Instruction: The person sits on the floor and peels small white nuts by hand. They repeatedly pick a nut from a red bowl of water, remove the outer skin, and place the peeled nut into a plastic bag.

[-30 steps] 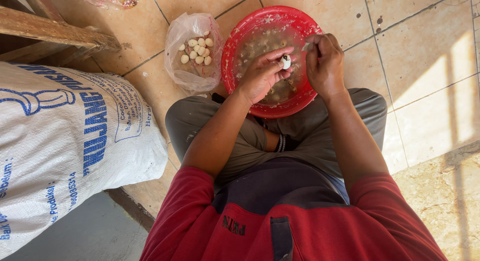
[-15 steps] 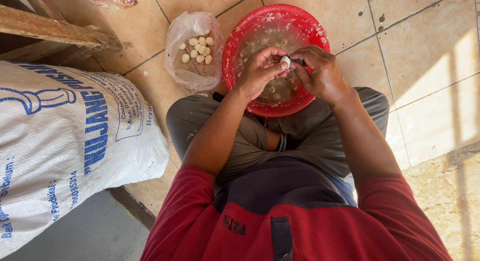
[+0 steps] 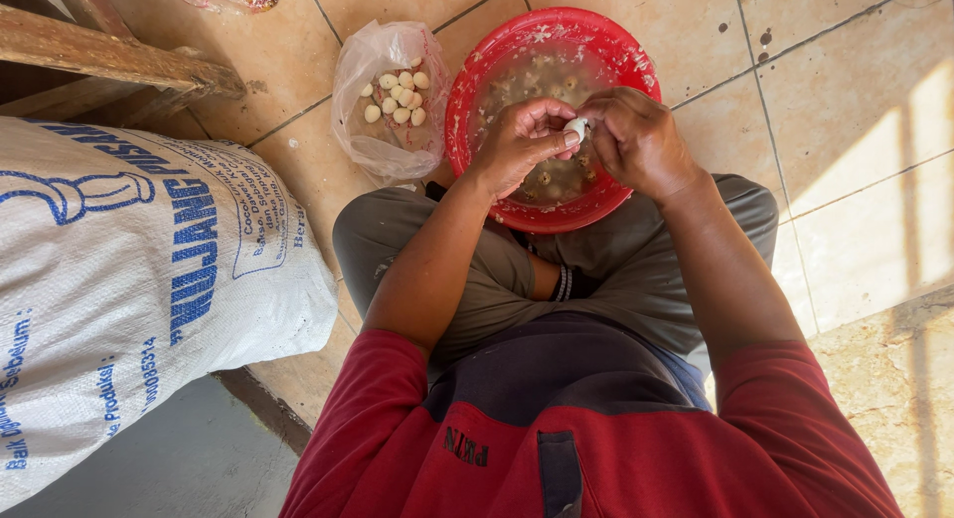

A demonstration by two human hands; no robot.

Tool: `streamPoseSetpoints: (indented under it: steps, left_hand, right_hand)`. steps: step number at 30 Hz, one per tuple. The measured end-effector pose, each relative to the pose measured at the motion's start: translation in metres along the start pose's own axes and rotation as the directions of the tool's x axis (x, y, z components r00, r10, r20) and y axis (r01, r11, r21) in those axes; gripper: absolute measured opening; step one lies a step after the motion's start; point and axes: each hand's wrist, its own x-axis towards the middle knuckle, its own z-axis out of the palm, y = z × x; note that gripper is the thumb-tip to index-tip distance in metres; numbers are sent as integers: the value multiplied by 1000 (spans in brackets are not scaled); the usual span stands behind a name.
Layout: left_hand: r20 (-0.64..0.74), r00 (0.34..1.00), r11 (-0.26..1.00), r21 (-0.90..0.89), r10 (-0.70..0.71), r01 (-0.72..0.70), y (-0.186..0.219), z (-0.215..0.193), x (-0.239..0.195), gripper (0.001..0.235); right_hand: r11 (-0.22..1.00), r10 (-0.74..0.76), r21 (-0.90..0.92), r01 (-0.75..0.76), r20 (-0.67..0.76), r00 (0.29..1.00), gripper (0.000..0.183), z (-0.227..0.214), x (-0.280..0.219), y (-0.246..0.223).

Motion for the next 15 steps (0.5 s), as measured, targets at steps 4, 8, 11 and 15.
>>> streamPoseSetpoints:
  steps: [4, 8, 11, 15]
  left_hand:
    - [35, 999, 999, 32, 13, -14, 4, -3, -1, 27]
    - [-22, 997, 987, 149, 71, -67, 10, -14, 1, 28]
    - [-247, 932, 682, 732, 267, -1, 26, -44, -16, 27]
    - [-214, 801, 122, 977, 559, 176, 49, -108, -48, 30]
  right_hand:
    - [953, 228, 207, -222, -4, 974, 15, 5, -7, 7]
    - [763, 497, 447, -467, 55, 866, 12, 23, -18, 19]
    - [828, 470, 261, -496, 159, 868, 14, 37, -23, 35]
    - [928, 335, -6, -373, 454, 826, 20, 63, -35, 60]
